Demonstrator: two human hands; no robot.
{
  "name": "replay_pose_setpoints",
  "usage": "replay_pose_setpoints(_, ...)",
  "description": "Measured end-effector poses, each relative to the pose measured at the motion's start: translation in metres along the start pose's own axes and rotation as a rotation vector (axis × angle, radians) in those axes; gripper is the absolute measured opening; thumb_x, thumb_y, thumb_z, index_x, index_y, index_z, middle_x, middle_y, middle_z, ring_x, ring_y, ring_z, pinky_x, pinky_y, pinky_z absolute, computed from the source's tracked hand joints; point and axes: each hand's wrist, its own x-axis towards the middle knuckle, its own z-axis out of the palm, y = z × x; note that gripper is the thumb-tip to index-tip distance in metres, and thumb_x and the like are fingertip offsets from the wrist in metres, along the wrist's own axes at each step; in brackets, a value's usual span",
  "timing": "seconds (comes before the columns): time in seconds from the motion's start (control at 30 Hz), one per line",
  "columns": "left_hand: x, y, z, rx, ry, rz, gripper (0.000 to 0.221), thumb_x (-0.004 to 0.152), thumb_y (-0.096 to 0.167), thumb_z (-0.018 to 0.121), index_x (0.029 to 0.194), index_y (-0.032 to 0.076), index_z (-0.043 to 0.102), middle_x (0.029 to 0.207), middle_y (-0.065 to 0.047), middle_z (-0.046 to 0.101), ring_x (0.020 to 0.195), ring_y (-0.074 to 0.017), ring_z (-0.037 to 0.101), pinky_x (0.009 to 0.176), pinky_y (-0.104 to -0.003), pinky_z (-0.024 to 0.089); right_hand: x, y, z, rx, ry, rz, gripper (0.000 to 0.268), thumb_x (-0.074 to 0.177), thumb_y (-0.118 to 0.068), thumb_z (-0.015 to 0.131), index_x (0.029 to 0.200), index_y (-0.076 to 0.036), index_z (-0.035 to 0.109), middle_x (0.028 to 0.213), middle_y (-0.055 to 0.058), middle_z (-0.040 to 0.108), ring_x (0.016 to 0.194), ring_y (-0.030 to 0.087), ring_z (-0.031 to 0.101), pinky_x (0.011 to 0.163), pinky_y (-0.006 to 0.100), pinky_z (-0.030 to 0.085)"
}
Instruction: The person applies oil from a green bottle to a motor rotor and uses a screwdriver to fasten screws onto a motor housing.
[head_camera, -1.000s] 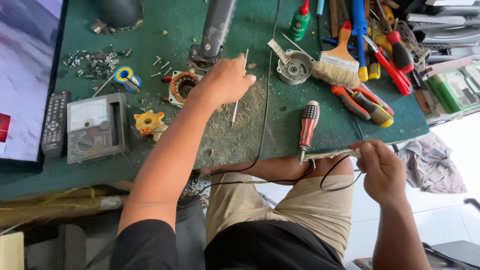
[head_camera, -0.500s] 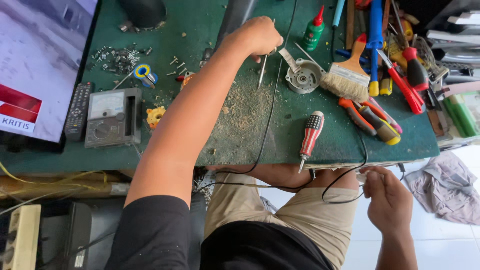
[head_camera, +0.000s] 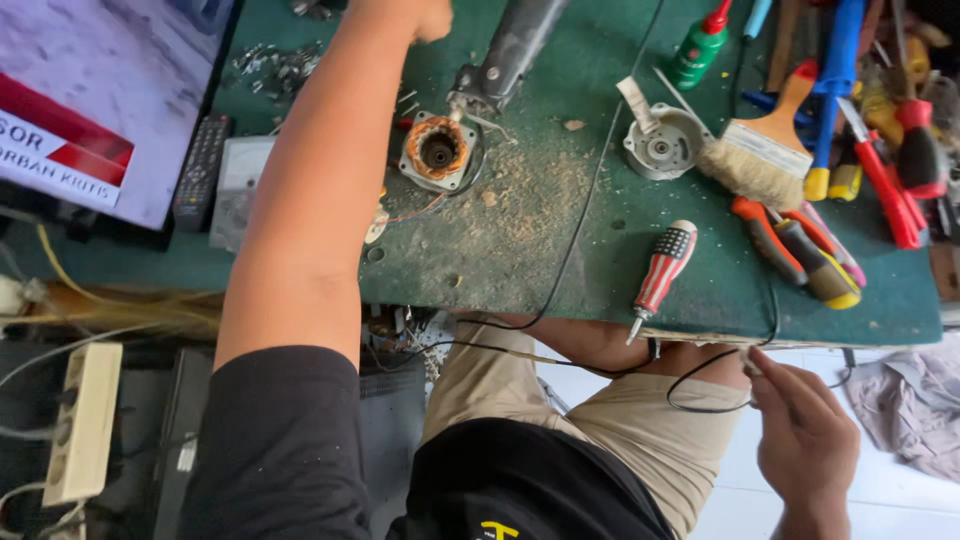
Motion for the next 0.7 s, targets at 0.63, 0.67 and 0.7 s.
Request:
replay_pose_setpoints(0.63,-0.002,0.028,0.012,0.02,-0.155,-0.13,0.064,0.114,0.05,0.053,0.144,-0.005,0.065,0.153,-0.027,0.059,0.131,-0.0496,0.062,0.103,-0.059,0.052,-0.006,-0.027,0.019,0.166,0.192,0.171,0.031,0.097,-0.009,0.077,0.127,-0.007,0.076,0.105,0.003,0.081,0.087,0.008,0.071,0.085,0.023,0.057)
replay_pose_setpoints(0.67,-0.003,0.032,0.006,0.044,-0.075,-0.124,0.073,0.116,0.058,0.048,0.139,-0.008,0.068,0.149,-0.028,0.063,0.127,-0.0486,0.066,0.102,-0.057,0.053,-0.003,-0.025,0.016,-0.002,0.214,0.14,0.013,0.097,-0.016,0.08,0.108,-0.012,0.085,0.104,-0.001,0.084,0.093,0.005,0.075,0.088,0.022,0.056)
replay_pose_setpoints(0.7,-0.026,0.038,-0.001,0.039,-0.063,-0.114,0.073,0.116,0.058,0.048,0.139,-0.008,0.068,0.149,-0.028,0.063,0.127,-0.0486,0.066,0.102,-0.057,0.053,-0.001,-0.025,0.017,-0.007,0.228,0.134,0.013,0.097,-0.016,0.08,0.108,-0.012,0.085,0.104,-0.001,0.084,0.093,0.005,0.075,0.088,0.022,0.056)
